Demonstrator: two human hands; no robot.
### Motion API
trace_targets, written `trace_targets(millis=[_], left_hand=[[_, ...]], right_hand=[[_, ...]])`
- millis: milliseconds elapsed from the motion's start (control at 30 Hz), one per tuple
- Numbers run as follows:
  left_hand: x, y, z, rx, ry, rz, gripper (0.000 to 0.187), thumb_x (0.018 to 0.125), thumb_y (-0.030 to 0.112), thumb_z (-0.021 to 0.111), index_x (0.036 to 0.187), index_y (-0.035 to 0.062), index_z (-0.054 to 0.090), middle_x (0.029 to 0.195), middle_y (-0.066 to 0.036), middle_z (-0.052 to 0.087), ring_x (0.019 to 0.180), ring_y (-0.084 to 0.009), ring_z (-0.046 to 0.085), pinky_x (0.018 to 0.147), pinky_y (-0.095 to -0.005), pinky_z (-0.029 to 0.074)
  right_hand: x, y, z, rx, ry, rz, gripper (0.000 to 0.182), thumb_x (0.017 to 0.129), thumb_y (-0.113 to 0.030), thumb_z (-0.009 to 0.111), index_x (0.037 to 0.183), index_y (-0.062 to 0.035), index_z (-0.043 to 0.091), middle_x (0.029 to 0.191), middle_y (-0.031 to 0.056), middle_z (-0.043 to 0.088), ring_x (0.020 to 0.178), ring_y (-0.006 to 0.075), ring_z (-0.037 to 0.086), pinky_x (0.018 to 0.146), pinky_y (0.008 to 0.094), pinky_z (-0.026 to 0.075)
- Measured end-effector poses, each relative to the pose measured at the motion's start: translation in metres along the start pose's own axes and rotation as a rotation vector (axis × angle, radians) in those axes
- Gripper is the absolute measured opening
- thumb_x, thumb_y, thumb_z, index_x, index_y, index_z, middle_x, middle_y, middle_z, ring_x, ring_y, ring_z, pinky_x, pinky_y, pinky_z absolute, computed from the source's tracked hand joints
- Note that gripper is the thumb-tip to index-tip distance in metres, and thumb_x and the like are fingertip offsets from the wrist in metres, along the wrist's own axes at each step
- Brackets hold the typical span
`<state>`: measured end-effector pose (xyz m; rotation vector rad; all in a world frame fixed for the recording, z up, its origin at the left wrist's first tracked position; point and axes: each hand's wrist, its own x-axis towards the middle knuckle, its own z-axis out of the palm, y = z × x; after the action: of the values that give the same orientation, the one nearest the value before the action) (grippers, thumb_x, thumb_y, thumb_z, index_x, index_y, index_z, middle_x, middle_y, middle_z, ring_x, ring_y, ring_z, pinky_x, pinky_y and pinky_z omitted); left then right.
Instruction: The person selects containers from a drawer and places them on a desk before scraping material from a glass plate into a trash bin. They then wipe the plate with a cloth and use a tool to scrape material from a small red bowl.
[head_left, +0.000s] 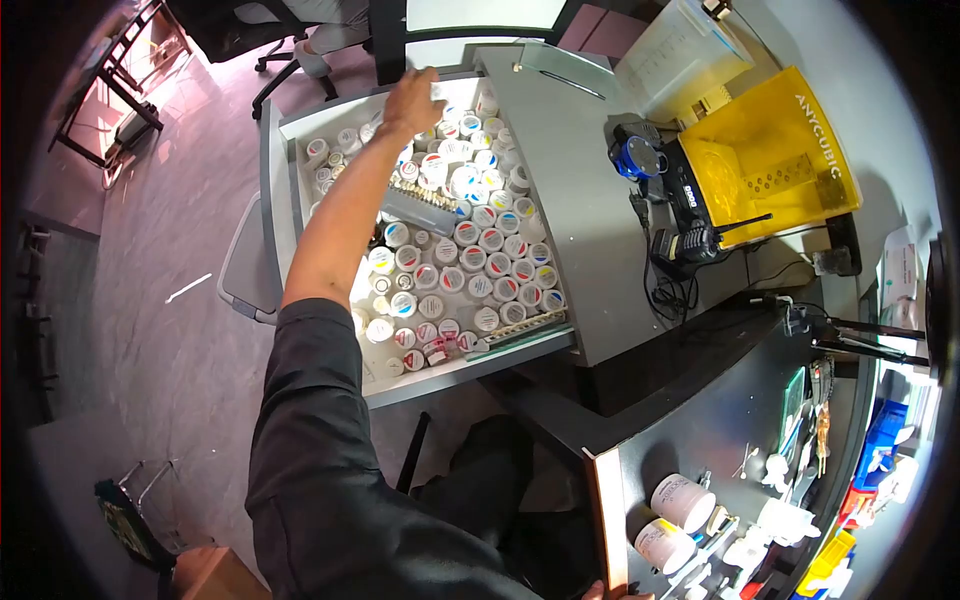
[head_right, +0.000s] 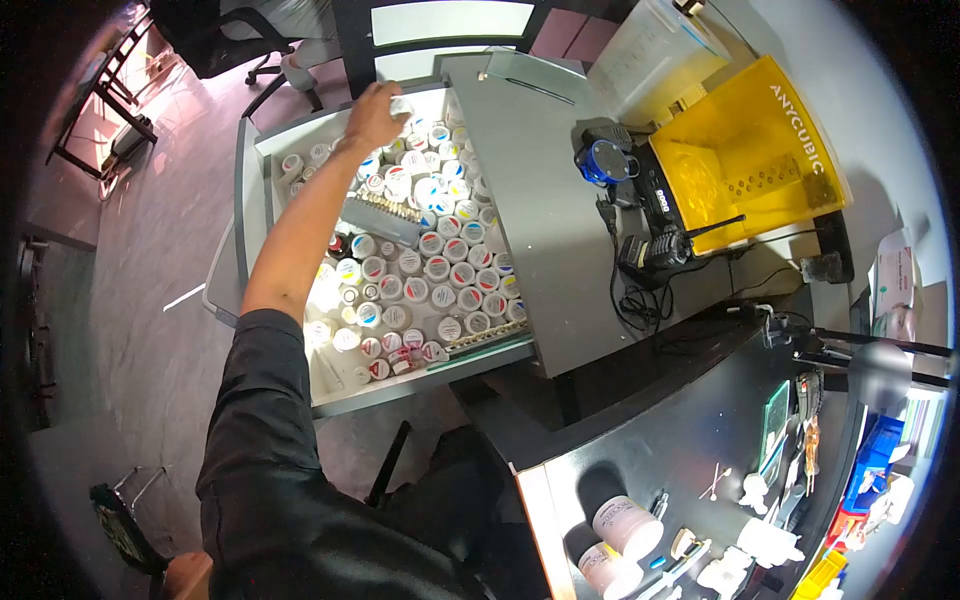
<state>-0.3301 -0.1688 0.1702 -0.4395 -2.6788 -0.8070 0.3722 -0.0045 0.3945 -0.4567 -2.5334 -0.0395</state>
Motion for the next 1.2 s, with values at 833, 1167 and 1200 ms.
trace_targets(millis=[833, 1167, 1200], left_hand=[[-0.053, 0.112, 0.065, 0.114, -0.689, 0.145, 0.071, 0.069, 0.043, 0.079, 0.119, -0.0058, 0.068, 0.145, -0.033, 0.044, 0.129, -0.0394, 0.055, 0.106, -0.0414, 0.05], [-0.034, 0.092, 0.067, -0.011, -0.637, 0.189, 0.062, 0.057, 0.037, 0.086, 0.098, -0.0073, 0.072, 0.121, -0.027, 0.064, 0.135, -0.0395, 0.045, 0.11, -0.0384, 0.046], [-0.034, 0.085, 0.074, -0.029, -0.606, 0.218, 0.069, 0.055, 0.038, 0.087, 0.103, -0.0087, 0.069, 0.12, -0.027, 0.064, 0.135, -0.0386, 0.044, 0.109, -0.0387, 0.046]], right_hand=[[0.004, -0.002, 0.003, 0.065, -0.067, 0.052, 0.046, 0.079, -0.025, 0.083, 0.066, -0.0111, 0.041, 0.054, 0.003, 0.04, 0.042, 0.0177, 0.038, 0.043, 0.0313, 0.033], [0.005, -0.002, 0.003, 0.065, -0.071, 0.062, 0.046, 0.08, -0.024, 0.083, 0.066, -0.011, 0.041, 0.054, 0.0028, 0.039, 0.042, 0.017, 0.037, 0.043, 0.031, 0.033], [0.006, -0.002, 0.004, 0.068, -0.072, 0.062, 0.046, 0.08, -0.024, 0.082, 0.066, -0.0109, 0.041, 0.054, 0.0027, 0.039, 0.042, 0.0169, 0.037, 0.043, 0.031, 0.032]])
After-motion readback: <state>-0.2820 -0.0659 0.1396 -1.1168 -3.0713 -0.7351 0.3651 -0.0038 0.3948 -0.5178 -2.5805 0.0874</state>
